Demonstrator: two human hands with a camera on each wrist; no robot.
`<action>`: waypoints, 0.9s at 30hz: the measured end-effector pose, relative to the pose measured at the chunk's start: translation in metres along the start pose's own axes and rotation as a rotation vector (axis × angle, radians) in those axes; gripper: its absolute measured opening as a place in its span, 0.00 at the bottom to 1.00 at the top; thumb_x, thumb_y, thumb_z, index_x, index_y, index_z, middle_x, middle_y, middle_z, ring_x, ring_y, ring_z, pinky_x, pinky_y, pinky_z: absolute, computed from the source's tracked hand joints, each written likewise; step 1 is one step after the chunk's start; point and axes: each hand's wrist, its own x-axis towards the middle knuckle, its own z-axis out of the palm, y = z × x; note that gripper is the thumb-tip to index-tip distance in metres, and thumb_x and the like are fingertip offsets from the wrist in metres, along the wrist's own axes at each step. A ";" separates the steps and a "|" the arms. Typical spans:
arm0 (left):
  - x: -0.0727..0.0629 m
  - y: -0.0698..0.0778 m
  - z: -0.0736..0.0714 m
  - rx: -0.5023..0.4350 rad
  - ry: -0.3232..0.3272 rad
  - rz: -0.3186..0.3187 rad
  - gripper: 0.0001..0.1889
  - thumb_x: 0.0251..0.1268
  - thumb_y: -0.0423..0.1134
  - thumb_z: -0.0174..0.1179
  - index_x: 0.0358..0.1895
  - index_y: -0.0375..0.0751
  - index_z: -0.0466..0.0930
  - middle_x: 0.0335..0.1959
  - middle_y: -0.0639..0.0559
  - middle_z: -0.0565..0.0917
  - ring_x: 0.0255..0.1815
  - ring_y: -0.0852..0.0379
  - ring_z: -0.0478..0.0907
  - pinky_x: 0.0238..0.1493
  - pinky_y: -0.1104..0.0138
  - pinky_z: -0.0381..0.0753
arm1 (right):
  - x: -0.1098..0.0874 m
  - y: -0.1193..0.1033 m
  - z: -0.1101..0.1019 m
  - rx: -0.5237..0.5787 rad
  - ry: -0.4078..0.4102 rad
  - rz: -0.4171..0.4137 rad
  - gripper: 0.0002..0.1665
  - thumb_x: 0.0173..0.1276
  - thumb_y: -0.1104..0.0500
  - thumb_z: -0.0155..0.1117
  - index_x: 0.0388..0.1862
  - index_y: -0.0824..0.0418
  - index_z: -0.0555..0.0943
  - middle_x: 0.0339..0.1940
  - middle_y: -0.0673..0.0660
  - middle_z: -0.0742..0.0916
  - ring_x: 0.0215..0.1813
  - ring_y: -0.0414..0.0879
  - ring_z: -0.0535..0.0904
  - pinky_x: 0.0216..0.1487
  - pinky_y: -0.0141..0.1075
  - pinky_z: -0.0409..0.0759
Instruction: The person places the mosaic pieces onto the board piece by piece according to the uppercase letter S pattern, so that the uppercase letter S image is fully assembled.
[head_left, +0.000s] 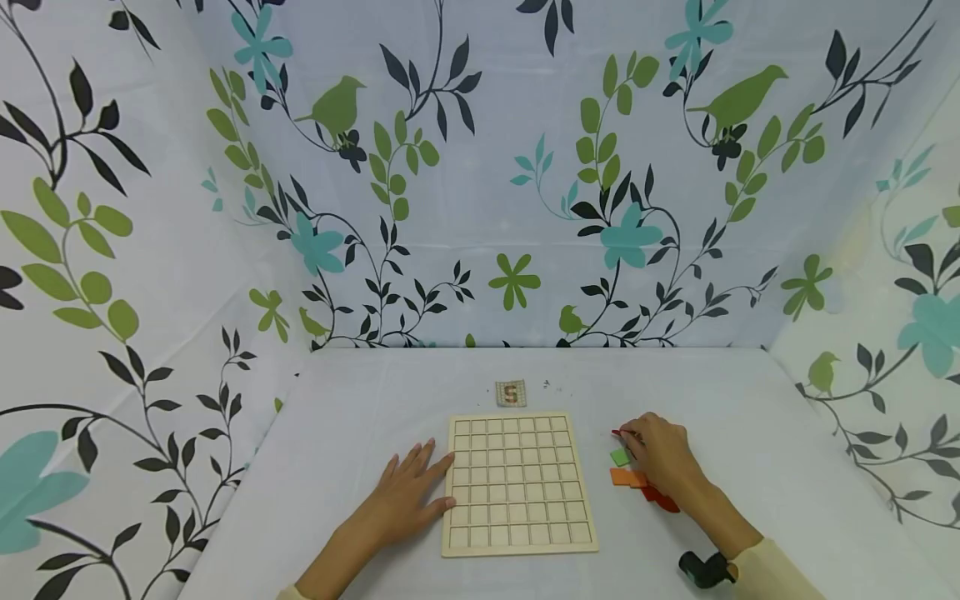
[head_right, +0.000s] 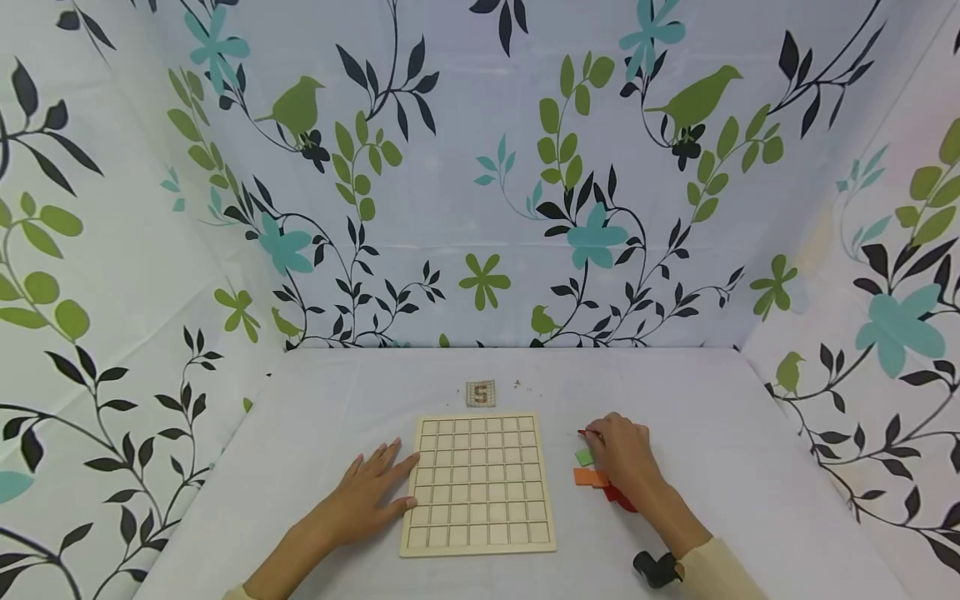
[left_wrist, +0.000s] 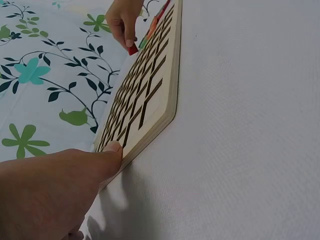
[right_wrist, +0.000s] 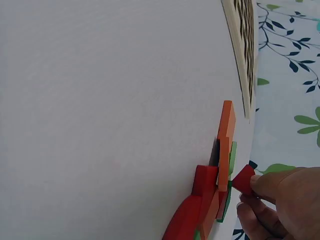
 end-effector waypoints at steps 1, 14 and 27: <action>0.000 0.000 -0.001 -0.004 -0.001 0.000 0.39 0.76 0.67 0.55 0.83 0.54 0.64 0.86 0.37 0.56 0.86 0.34 0.52 0.80 0.31 0.47 | 0.003 0.000 0.001 0.027 -0.004 0.011 0.12 0.72 0.61 0.74 0.50 0.66 0.90 0.38 0.57 0.88 0.39 0.49 0.82 0.47 0.54 0.79; -0.001 -0.002 0.001 -0.042 -0.014 -0.020 0.38 0.77 0.65 0.56 0.83 0.54 0.64 0.85 0.38 0.57 0.86 0.35 0.52 0.81 0.34 0.52 | 0.020 -0.001 0.004 0.166 -0.046 0.155 0.11 0.76 0.62 0.67 0.50 0.68 0.89 0.44 0.63 0.88 0.37 0.49 0.78 0.37 0.40 0.83; 0.000 -0.002 0.000 -0.022 -0.011 -0.006 0.38 0.78 0.65 0.55 0.84 0.54 0.62 0.85 0.38 0.58 0.86 0.35 0.52 0.80 0.34 0.54 | 0.024 0.010 -0.003 0.272 -0.279 0.137 0.19 0.75 0.62 0.68 0.62 0.66 0.83 0.55 0.63 0.83 0.56 0.56 0.80 0.64 0.56 0.83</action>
